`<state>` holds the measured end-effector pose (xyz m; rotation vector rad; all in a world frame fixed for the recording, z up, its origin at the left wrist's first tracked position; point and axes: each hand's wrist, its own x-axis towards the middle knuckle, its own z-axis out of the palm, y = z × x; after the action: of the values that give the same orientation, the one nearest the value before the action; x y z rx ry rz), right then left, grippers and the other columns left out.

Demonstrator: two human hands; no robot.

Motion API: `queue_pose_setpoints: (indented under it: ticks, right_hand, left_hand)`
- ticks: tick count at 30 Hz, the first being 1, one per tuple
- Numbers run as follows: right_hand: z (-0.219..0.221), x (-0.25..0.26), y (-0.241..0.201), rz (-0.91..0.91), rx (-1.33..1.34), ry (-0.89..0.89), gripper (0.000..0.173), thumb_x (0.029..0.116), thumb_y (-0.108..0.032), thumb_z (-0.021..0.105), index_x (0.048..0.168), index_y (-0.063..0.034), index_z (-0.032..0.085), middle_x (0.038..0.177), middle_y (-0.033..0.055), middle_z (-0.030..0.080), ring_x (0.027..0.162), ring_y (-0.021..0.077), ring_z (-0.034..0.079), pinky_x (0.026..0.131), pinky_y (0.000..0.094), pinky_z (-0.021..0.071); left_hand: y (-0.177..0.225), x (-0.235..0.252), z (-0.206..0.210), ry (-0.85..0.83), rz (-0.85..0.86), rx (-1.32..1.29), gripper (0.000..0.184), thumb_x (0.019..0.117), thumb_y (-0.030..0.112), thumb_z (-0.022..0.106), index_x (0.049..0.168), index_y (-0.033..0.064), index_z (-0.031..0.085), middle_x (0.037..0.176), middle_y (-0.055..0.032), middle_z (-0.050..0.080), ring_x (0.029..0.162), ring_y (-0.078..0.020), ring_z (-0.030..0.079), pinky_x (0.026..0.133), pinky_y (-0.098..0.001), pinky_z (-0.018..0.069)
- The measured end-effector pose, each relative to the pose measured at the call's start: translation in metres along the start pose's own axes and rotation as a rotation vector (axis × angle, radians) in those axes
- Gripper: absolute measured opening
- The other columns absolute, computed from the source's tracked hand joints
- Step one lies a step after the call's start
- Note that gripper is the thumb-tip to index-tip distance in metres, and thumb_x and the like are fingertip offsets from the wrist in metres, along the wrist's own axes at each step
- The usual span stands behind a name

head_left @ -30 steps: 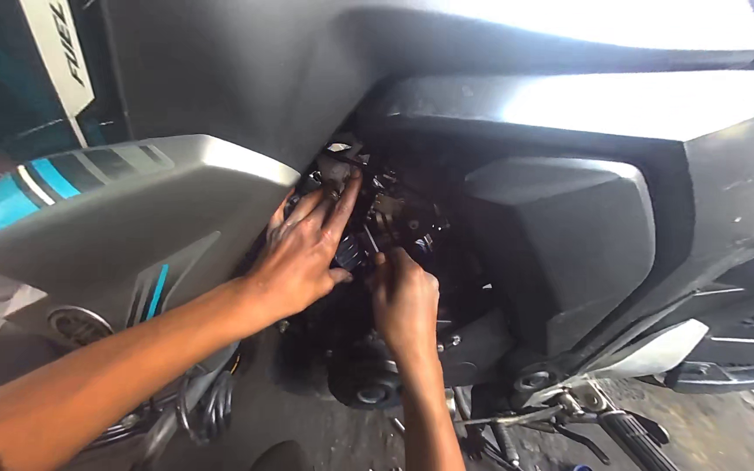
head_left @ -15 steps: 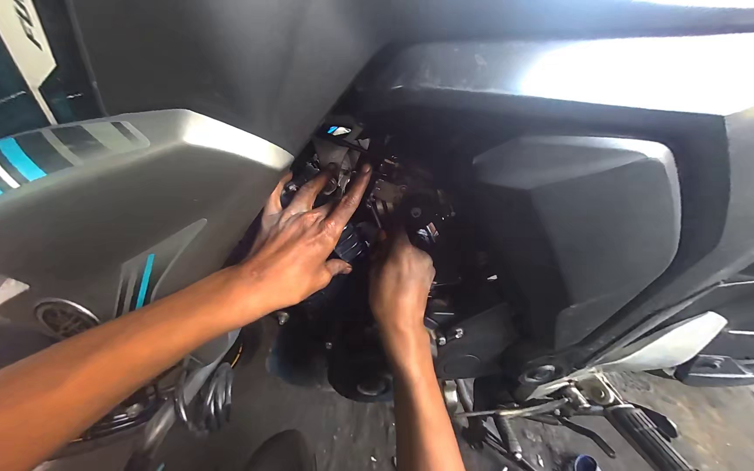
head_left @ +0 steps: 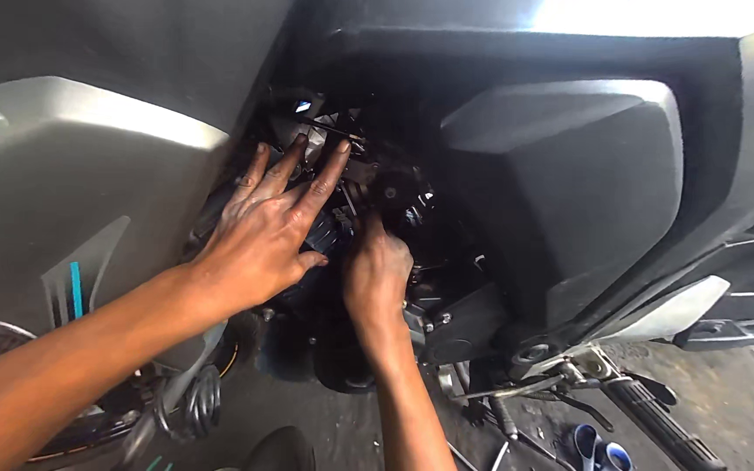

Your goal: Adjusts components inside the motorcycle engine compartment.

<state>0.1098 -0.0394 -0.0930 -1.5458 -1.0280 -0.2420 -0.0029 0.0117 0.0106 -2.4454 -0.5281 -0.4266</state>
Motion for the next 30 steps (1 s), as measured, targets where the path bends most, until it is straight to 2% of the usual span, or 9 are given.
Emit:
queue_pose_setpoints:
  ticks: [6, 8, 13, 20, 24, 27, 30]
  right_hand:
    - [-0.013, 0.005, -0.005, 0.065, 0.029, -0.099, 0.018, 0.1066, -0.019, 0.052, 0.110, -0.0076, 0.066, 0.074, 0.0111, 0.066, 0.069, 0.0292, 0.069, 0.055, 0.0457, 0.0539]
    - [-0.015, 0.006, -0.005, 0.066, 0.042, -0.113, 0.019, 0.1067, -0.019, 0.052, 0.111, -0.0078, 0.066, 0.076, 0.0108, 0.067, 0.070, 0.0285, 0.070, 0.056, 0.0455, 0.0542]
    - [-0.018, 0.008, -0.004, 0.069, 0.043, -0.122, 0.021, 0.1072, -0.020, 0.051, 0.111, -0.0080, 0.068, 0.077, 0.0112, 0.067, 0.071, 0.0289, 0.070, 0.057, 0.0459, 0.0540]
    - [-0.022, 0.012, -0.011, 0.092, -0.112, -0.142, 0.014, 0.1026, -0.016, 0.054, 0.105, -0.0099, 0.066, 0.073, 0.0116, 0.065, 0.069, 0.0311, 0.069, 0.051, 0.0457, 0.0514]
    - [-0.025, 0.011, -0.022, 0.095, -0.131, -0.129, 0.014, 0.1016, -0.018, 0.054, 0.098, -0.0100, 0.065, 0.068, 0.0080, 0.063, 0.064, 0.0267, 0.068, 0.048, 0.0419, 0.0493]
    - [-0.025, 0.014, -0.035, 0.113, -0.189, -0.166, 0.015, 0.0974, -0.018, 0.055, 0.090, -0.0111, 0.066, 0.065, 0.0048, 0.063, 0.062, 0.0232, 0.069, 0.049, 0.0393, 0.0502]
    - [-0.027, 0.018, -0.037, 0.107, -0.216, -0.195, 0.016, 0.0978, -0.017, 0.055, 0.091, -0.0109, 0.068, 0.067, 0.0042, 0.064, 0.065, 0.0224, 0.070, 0.051, 0.0384, 0.0512]
  left_hand:
    - [0.001, 0.006, -0.002, -0.062, -0.042, 0.001, 0.129, 0.0688, 0.044, 0.089, 0.166, 0.0120, 0.011, 0.155, -0.0139, 0.051, 0.153, -0.0372, 0.031, 0.125, -0.0622, 0.0074]
    - [0.001, 0.006, -0.003, -0.090, -0.060, 0.008, 0.129, 0.0698, 0.045, 0.088, 0.166, 0.0125, 0.010, 0.159, -0.0133, 0.045, 0.155, -0.0355, 0.029, 0.125, -0.0609, 0.0071]
    - [0.001, 0.007, -0.003, -0.088, -0.079, 0.001, 0.130, 0.0696, 0.043, 0.088, 0.166, 0.0119, 0.008, 0.150, -0.0111, 0.057, 0.153, -0.0356, 0.033, 0.125, -0.0602, 0.0065]
    - [0.002, 0.007, -0.002, -0.063, -0.069, 0.014, 0.128, 0.0697, 0.042, 0.086, 0.166, 0.0102, 0.008, 0.151, -0.0137, 0.055, 0.151, -0.0365, 0.035, 0.124, -0.0607, 0.0085]
    - [0.003, 0.007, -0.002, -0.059, -0.064, 0.020, 0.120, 0.0717, 0.037, 0.080, 0.166, 0.0090, 0.011, 0.147, -0.0143, 0.059, 0.150, -0.0376, 0.037, 0.123, -0.0617, 0.0087]
    - [0.003, 0.008, -0.001, -0.030, -0.049, 0.029, 0.113, 0.0705, 0.037, 0.070, 0.165, 0.0075, 0.016, 0.144, -0.0131, 0.061, 0.148, -0.0363, 0.041, 0.122, -0.0634, 0.0134]
    - [0.003, 0.008, 0.001, -0.016, -0.053, 0.034, 0.114, 0.0676, 0.035, 0.071, 0.165, 0.0077, 0.018, 0.144, -0.0142, 0.061, 0.146, -0.0361, 0.043, 0.121, -0.0639, 0.0159]
